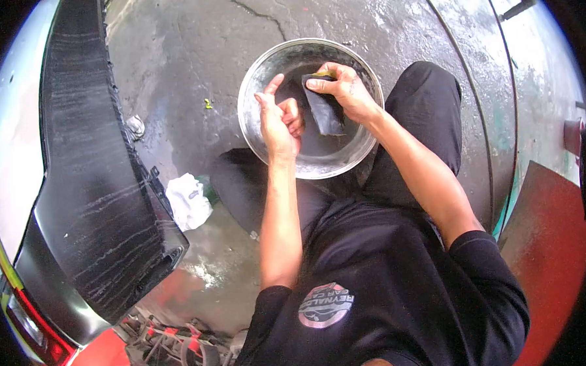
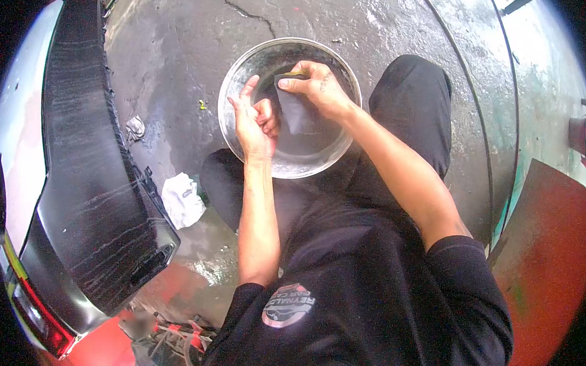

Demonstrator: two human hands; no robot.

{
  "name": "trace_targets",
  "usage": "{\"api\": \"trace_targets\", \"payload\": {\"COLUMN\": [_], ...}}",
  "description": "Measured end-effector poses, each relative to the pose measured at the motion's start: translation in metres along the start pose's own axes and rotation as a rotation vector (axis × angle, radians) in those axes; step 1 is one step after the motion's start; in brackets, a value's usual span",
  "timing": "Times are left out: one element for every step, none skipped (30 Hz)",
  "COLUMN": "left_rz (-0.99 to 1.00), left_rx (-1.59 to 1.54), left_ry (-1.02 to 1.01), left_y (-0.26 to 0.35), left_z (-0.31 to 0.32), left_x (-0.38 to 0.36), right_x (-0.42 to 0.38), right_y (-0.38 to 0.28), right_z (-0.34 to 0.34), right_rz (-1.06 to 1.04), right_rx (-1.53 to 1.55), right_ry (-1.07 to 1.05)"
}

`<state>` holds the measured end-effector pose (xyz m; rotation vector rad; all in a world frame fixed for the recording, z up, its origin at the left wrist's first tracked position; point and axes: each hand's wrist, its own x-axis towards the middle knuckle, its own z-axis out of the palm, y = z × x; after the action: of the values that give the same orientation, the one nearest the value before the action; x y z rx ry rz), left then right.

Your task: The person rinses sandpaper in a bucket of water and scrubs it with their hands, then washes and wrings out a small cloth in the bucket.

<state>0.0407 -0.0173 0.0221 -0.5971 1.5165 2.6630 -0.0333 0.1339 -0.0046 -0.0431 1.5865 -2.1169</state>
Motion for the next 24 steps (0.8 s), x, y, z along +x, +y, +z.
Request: {"api": "trace_targets", "payload": {"left_rz": [0.014, 0.027, 0.063, 0.102, 0.142, 0.032, -0.077, -0.104, -0.174, -0.151, -0.132, -0.110, -0.083, -0.089, -0.108, -0.130, -0.157, -0.151, -0.155, -0.158, -0.169, -0.179, -0.163, -0.147], "left_rx": [0.001, 0.005, 0.066, 0.125, 0.183, 0.134, 0.083, 0.027, -0.104, -0.199, -0.295, -0.387, -0.482, -0.576, -0.547, -0.517, -0.485, -0.257, -0.268, -0.280, -0.272, -0.264, -0.300, -0.335], "left_ry": [0.054, 0.109, 0.073, 0.040, 0.009, 0.006, 0.007, -0.052, -0.043, -0.111, -0.173, -0.196, -0.215, -0.195, -0.170, -0.146, -0.128, -0.041, -0.077, -0.109, -0.134, -0.158, -0.177, -0.207], "left_y": [-0.004, -0.007, -0.013, -0.019, -0.025, -0.007, 0.004, 0.007, 0.007, 0.003, -0.003, -0.008, -0.008, -0.008, -0.005, -0.003, 0.000, 0.006, 0.005, 0.004, 0.005, 0.005, 0.005, 0.003], "left_z": [0.005, 0.010, -0.001, -0.011, -0.022, -0.005, 0.002, -0.001, 0.004, 0.003, -0.002, -0.012, -0.021, -0.031, -0.030, -0.028, -0.024, -0.018, -0.016, -0.015, -0.016, -0.018, -0.019, -0.020], "left_x": [0.001, 0.004, 0.011, 0.017, 0.024, 0.010, -0.003, -0.006, -0.008, -0.006, -0.005, -0.001, 0.006, 0.010, 0.010, 0.009, 0.009, 0.005, 0.007, 0.007, 0.005, 0.003, 0.002, 0.005], "right_x": [-0.002, -0.004, -0.005, -0.007, -0.009, -0.007, -0.005, -0.001, 0.003, 0.007, 0.007, 0.008, 0.008, 0.006, 0.002, 0.000, -0.003, -0.005, -0.008, -0.006, -0.004, -0.002, 0.001, 0.003], "right_y": [-0.002, 0.008, 0.018, 0.012, 0.007, 0.008, 0.009, 0.007, 0.002, 0.001, 0.003, 0.004, 0.005, 0.007, 0.003, 0.002, 0.002, 0.008, 0.006, 0.009, 0.011, 0.011, 0.008, 0.009], "right_z": [0.000, 0.008, 0.012, 0.014, 0.015, 0.015, 0.015, 0.014, 0.012, 0.010, 0.008, 0.006, 0.005, 0.004, 0.002, 0.006, 0.009, 0.017, 0.017, 0.016, 0.016, 0.013, 0.011, 0.013], "right_rz": [-0.007, -0.184, -0.283, -0.262, -0.238, -0.212, -0.184, -0.154, -0.096, -0.076, -0.050, -0.045, -0.038, -0.022, -0.001, -0.098, -0.200, -0.257, -0.200, -0.219, -0.237, -0.195, -0.160, -0.142], "right_rx": [-0.059, -0.068, -0.208, -0.279, -0.349, -0.385, -0.421, -0.332, -0.307, -0.296, -0.285, -0.146, -0.011, 0.128, 0.203, 0.028, -0.146, -0.034, -0.118, -0.177, -0.234, -0.265, -0.297, -0.221], "right_ry": [-0.025, -0.098, -0.178, -0.159, -0.140, -0.080, -0.024, 0.030, 0.043, 0.032, 0.021, 0.029, 0.029, 0.028, -0.017, -0.069, -0.115, -0.200, -0.180, -0.143, -0.109, -0.077, -0.041, -0.004]}}
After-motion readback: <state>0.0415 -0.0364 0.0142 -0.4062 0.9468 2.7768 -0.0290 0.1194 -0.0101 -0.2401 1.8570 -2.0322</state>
